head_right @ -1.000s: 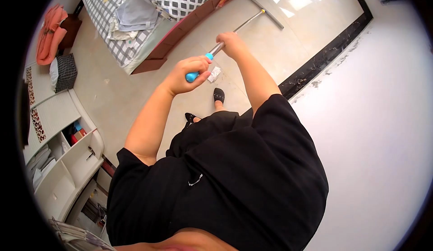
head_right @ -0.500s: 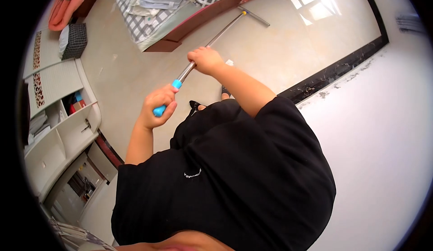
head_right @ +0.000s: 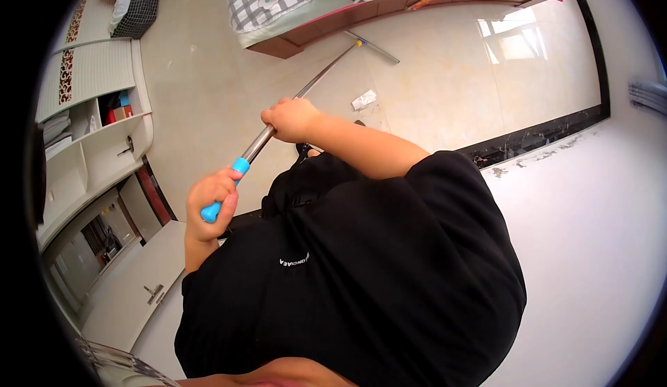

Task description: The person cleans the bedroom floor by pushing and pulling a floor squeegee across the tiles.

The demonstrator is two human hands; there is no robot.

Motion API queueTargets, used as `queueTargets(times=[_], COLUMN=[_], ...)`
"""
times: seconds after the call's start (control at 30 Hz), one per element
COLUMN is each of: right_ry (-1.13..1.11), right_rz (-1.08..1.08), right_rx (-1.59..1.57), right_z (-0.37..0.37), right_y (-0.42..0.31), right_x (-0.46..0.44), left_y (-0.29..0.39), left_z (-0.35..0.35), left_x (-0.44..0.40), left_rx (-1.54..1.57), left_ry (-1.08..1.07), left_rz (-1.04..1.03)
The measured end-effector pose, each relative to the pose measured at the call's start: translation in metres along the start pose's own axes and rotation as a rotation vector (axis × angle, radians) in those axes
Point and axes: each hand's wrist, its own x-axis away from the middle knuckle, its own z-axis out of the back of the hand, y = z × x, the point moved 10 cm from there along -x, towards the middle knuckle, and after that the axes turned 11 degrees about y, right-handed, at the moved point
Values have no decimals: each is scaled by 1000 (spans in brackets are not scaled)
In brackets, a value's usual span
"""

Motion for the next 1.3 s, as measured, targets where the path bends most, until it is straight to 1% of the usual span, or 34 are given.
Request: queueTargets(times=[0.23,0.43,0.57,0.67,0.73,0.77,0.8,0.87,0.97,1.03,1.1,1.17,1.23,1.3], right_ry=[24,-51,-124,-141,-77,-79,-58,-32,-11,-50,-8,-8,75,94], right_rz=[72,132,155,179,220,226,217,219,209,180,193,187,232,234], right_rx=[-61,-137,-117,-101,-105,-107,-78,-43,-12,-9,2,1,2,8], right_z=[0,-2,0,0,10,13,20,26,29,31,29,25,27,17], right_y=[-38,-68,-76,-81,-86,-88,-88,-81,-62,-49,-38,-33,-34,-27], right_x=[6,8,11,12,11,10,7,0,-15,-19,-21,-19,-16,-13], left_y=[21,39,47,51,56,59,58,59,41,26,16,17,10,1], left_z=[17,34,37,45,50,53,53,53,47,40,36,27,25,23], left_x=[14,20,19,21,20,20,21,19,14,12,11,11,11,12], left_rx=[-67,-86,-67,-29,-22,-9,-11,-77,-58,-43,-30,-40,-59,-81], left_ry=[6,82,108,179,202,217,221,245,268,267,267,202,177,152], left_rz=[80,150,171,137,118,99,101,39,21,23,23,-62,-62,-61])
